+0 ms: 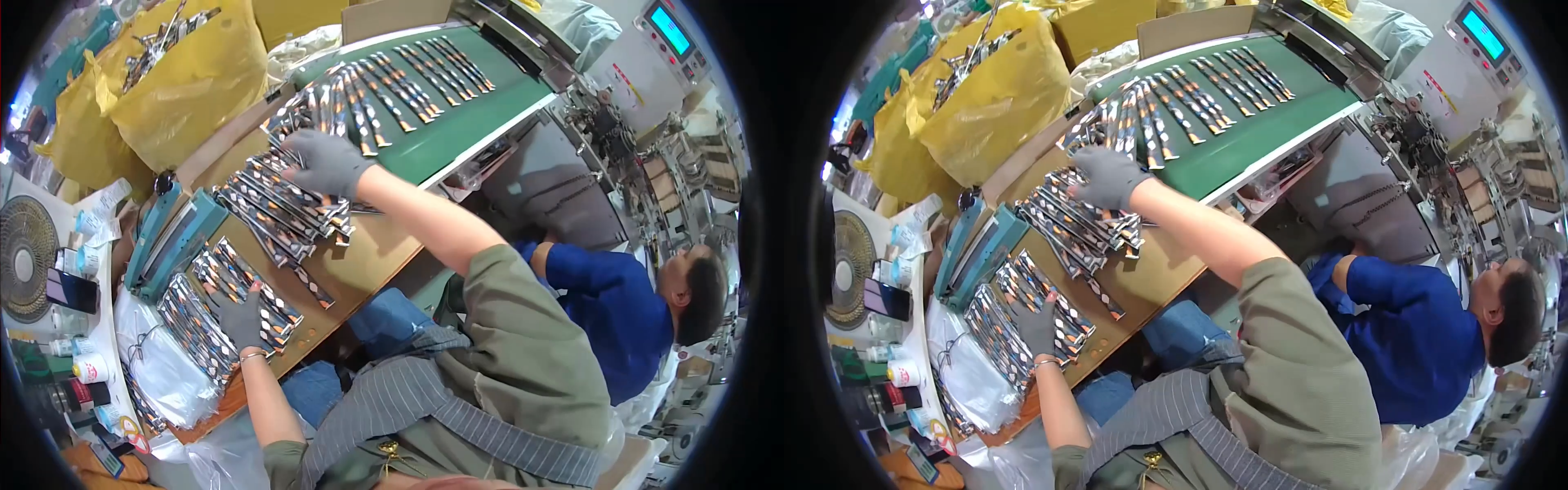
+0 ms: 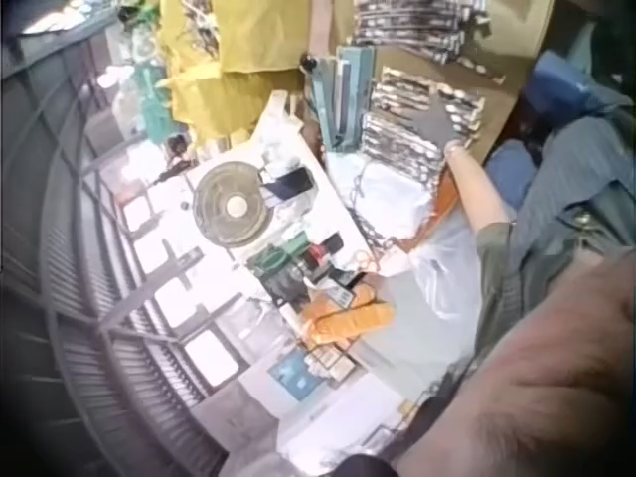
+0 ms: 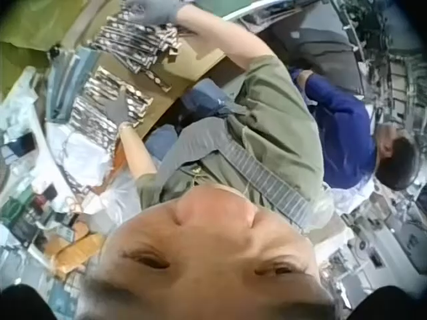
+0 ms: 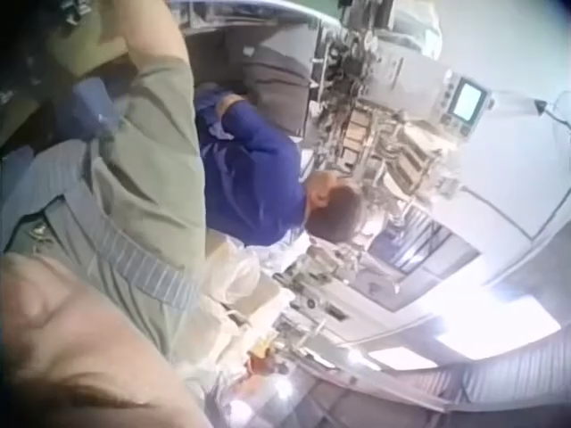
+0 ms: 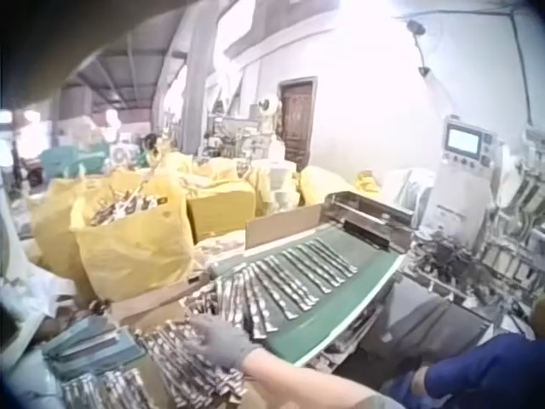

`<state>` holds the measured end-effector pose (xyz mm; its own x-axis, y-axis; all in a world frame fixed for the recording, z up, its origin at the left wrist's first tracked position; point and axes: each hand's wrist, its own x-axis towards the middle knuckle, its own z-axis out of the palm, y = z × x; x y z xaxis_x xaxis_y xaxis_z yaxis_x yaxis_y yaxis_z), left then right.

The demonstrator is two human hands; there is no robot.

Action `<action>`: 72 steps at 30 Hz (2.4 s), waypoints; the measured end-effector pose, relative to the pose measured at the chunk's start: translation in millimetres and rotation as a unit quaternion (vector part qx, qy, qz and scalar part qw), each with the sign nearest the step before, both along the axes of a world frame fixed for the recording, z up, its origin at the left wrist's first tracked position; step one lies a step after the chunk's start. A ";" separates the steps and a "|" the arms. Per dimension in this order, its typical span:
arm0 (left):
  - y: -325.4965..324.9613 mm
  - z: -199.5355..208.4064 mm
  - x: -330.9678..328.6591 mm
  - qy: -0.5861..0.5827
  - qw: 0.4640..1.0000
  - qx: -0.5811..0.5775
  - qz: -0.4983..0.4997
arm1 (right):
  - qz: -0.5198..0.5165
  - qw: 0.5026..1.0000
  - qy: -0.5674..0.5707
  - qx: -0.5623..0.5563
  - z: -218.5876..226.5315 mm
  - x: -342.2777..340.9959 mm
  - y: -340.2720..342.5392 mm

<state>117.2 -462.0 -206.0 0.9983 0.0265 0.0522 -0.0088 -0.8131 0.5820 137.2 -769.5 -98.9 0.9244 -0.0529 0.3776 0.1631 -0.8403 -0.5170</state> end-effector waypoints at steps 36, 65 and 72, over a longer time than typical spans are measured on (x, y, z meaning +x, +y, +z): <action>-122.8 121.3 -43.7 0.185 0.795 -0.559 -0.150 | 0.119 0.974 0.160 0.111 72.2 -126.7 16.9; 60.6 103.9 -68.8 -0.163 0.957 -0.229 -0.078 | 0.181 0.841 0.175 0.479 62.9 -42.7 169.9; 323.1 81.1 58.2 -0.100 0.879 0.441 0.151 | 0.146 0.888 0.188 0.393 41.1 -34.7 117.3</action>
